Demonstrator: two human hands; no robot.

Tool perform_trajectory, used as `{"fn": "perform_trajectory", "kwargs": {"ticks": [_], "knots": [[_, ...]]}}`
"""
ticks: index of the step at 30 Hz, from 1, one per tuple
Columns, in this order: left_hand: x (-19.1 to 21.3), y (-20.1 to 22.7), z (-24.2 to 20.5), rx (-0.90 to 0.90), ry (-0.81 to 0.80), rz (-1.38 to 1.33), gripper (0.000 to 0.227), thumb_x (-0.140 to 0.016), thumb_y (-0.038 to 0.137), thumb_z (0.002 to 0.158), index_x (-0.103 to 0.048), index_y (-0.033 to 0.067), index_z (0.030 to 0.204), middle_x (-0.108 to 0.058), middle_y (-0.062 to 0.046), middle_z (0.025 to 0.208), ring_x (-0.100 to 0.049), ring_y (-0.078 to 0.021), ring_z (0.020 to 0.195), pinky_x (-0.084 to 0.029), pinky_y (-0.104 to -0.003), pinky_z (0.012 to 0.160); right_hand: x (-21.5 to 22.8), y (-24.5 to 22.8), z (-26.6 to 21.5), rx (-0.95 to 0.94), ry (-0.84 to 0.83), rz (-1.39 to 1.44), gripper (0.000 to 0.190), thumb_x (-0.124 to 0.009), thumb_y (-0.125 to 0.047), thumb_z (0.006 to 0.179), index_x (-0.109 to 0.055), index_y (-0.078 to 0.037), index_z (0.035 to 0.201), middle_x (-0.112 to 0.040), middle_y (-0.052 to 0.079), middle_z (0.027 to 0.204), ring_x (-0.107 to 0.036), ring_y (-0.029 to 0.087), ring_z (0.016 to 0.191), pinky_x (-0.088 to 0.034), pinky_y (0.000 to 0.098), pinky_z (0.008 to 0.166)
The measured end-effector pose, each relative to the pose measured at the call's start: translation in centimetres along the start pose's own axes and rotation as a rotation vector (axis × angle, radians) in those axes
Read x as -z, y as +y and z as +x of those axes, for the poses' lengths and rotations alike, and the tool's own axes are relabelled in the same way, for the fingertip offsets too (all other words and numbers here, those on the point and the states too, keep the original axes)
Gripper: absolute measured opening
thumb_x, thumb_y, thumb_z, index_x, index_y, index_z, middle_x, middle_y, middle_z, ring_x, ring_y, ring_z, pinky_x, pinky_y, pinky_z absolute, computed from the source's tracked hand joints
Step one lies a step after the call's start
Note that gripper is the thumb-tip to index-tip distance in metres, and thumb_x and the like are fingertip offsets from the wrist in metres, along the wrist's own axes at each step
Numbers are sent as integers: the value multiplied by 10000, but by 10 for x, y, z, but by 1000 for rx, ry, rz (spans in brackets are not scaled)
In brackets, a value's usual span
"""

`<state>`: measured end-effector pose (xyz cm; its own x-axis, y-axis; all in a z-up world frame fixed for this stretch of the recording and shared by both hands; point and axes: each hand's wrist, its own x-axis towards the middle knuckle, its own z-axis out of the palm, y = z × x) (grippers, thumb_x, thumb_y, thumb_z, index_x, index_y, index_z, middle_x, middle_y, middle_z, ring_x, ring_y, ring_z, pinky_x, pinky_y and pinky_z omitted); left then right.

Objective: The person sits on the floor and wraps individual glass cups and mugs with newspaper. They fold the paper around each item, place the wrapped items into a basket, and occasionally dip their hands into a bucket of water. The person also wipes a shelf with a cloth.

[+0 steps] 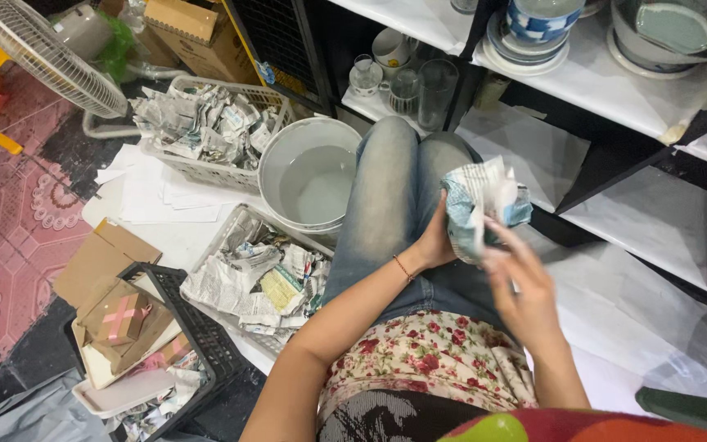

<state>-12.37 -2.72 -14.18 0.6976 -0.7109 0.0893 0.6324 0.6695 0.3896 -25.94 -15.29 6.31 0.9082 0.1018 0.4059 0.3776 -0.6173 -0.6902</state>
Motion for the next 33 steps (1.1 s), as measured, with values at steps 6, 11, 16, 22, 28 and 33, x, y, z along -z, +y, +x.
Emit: {"fn": "perform_trajectory", "kwargs": {"ticks": [6, 11, 16, 22, 28, 33], "knots": [[-19, 7, 0, -33, 96, 236, 923, -266, 778, 1005, -291, 97, 1628, -432, -140, 1592, -455, -302, 1447, -384, -501, 1214, 5, -3, 15, -305, 160, 42, 448, -683, -14, 885, -645, -32, 1331, -522, 128, 1430, -663, 280, 967, -564, 354, 812], [-27, 5, 0, -28, 56, 285, 974, -223, 794, 1011, -262, 61, 1651, -402, -159, 1618, -428, -304, 1470, -370, -473, 1222, -6, -3, 22, -138, 160, -283, 584, -820, -22, 728, -593, 35, 1262, -392, 208, 1457, -587, 355, 1128, -526, 432, 861], [-17, 6, -1, -48, 79, 226, 951, -252, 781, 981, -213, 100, 1643, -384, -145, 1600, -439, -298, 1436, -384, -497, 1185, -15, 24, 10, -16, 397, -280, 325, -800, 24, 961, -653, -79, 1233, -425, 157, 1443, -579, 297, 1183, -497, 418, 1010], [-3, 10, -5, -347, 21, 989, 946, -493, 722, 977, -186, 95, 1615, -372, -179, 1591, -432, -320, 1443, -389, -492, 1209, -7, 49, 10, 44, 470, -298, 233, -678, 123, 989, -680, -96, 1069, -474, 148, 1415, -502, 314, 1350, -471, 382, 1079], [18, -5, 9, -145, 136, 351, 875, -323, 715, 1035, -239, 85, 1637, -475, -139, 1497, -528, -240, 1338, -461, -404, 1133, 4, 23, 20, 103, 165, -362, 223, -771, -25, 752, -742, -103, 958, -414, 197, 1550, -270, 416, 1466, -270, 577, 1238], [63, -7, 16, -259, 180, 745, 854, -232, 625, 1249, -506, -176, 1361, -641, -258, 1254, -628, -281, 1200, -495, -384, 1094, 14, 13, 25, 66, 16, -357, 290, -893, -155, 649, -754, -121, 902, -355, 171, 1631, -178, 430, 1555, -243, 569, 1290]]}}
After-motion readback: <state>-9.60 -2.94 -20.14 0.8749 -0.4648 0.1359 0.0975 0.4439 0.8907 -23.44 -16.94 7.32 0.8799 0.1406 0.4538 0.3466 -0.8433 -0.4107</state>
